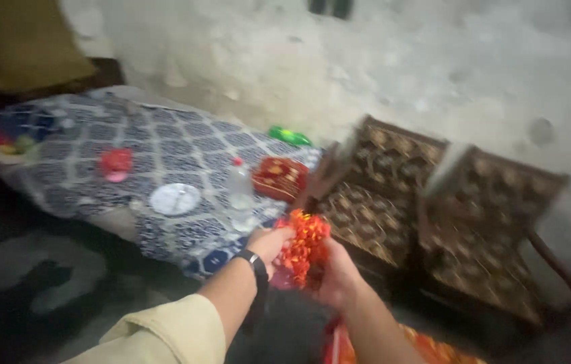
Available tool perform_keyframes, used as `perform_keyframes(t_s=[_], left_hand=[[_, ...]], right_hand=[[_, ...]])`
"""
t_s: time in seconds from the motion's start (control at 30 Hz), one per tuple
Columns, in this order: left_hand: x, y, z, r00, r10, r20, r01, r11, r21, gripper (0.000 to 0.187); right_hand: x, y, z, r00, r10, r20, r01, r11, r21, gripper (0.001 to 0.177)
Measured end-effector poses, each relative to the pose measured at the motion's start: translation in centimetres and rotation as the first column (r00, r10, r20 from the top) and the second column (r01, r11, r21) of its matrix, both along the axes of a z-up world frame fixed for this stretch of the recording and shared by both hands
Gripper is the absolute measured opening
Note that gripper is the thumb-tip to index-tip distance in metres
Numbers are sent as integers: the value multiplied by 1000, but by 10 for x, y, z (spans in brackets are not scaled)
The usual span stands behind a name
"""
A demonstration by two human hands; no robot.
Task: Picking up various household items from a table and placing them on a bed, then folding a cloth.
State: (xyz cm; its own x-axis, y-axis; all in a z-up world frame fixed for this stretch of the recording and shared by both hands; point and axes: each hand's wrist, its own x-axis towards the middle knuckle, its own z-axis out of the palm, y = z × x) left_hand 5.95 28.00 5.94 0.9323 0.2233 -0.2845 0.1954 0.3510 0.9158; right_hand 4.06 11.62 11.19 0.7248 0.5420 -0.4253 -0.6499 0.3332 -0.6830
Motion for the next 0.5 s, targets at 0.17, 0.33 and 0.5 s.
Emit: perform_keyframes(t_s=[0.17,0.33,0.5], left_hand=[[-10,95,-4,987,160,-34,-159,987,25,19],[-14,182,-13,975,216,-54,-219,974,-52,17],[0,269,-35,968,234,-93,-238,970,-39,26]], right_hand=[[22,82,-9,994,106,15,-97,954,-283,57],[38,168,-22,965,255,63,-230,938,-260,53],[58,253,-43,980,196,-28,-196,980,-20,43]])
